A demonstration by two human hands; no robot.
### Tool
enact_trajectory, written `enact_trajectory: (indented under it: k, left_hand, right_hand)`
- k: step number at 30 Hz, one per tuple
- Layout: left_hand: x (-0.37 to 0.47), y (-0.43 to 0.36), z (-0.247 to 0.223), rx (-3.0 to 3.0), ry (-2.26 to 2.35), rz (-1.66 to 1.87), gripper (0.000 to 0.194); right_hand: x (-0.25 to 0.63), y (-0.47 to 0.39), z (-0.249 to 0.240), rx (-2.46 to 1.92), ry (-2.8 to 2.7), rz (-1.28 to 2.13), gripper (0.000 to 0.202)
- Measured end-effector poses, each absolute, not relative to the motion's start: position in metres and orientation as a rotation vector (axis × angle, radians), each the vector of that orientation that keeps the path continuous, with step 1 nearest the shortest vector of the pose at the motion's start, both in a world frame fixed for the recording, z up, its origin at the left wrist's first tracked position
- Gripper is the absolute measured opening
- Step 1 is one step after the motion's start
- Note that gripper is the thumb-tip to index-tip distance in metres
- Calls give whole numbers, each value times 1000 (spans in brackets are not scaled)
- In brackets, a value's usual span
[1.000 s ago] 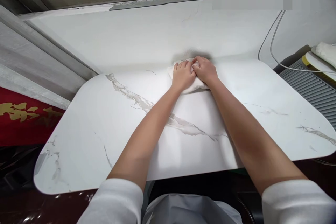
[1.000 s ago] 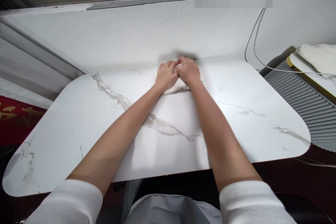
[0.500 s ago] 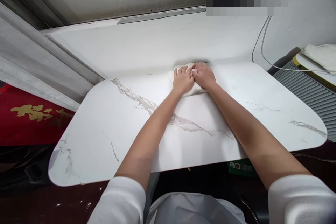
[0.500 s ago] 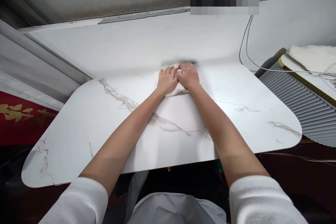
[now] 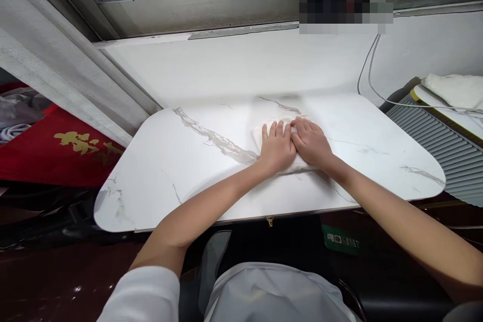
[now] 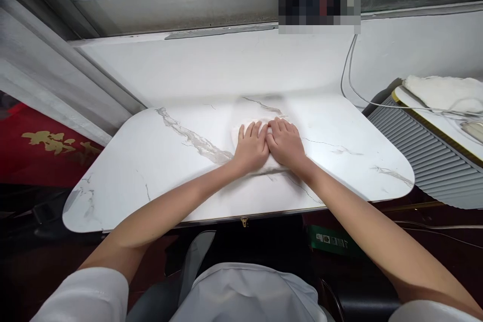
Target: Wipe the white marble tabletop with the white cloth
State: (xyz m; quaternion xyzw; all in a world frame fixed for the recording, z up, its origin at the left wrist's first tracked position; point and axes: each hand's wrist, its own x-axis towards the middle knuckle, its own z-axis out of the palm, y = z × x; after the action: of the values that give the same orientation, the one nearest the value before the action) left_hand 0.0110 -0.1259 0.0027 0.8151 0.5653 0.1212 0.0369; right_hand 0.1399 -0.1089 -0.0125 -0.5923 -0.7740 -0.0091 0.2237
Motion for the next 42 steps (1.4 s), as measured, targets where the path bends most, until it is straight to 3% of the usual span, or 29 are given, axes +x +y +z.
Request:
enact_trajectory:
  k: [8, 15, 33, 42]
  left_hand:
    - [25, -198, 4, 2603, 1508, 344, 59]
    - [37, -203, 8, 2613, 1422, 284, 58]
    - [55, -28, 5, 2480, 1464, 443, 52]
    - [51, 18, 4, 2420, 1498, 534, 47]
  right_hand:
    - [166, -192, -10, -1636, -2160, -18, 42]
    - [179, -206, -7, -1728, -2061, 54, 37]
    - [195, -22, -11, -1776, -1964, 24, 26]
    - [185, 27, -15, -1783, -1895, 17, 28]
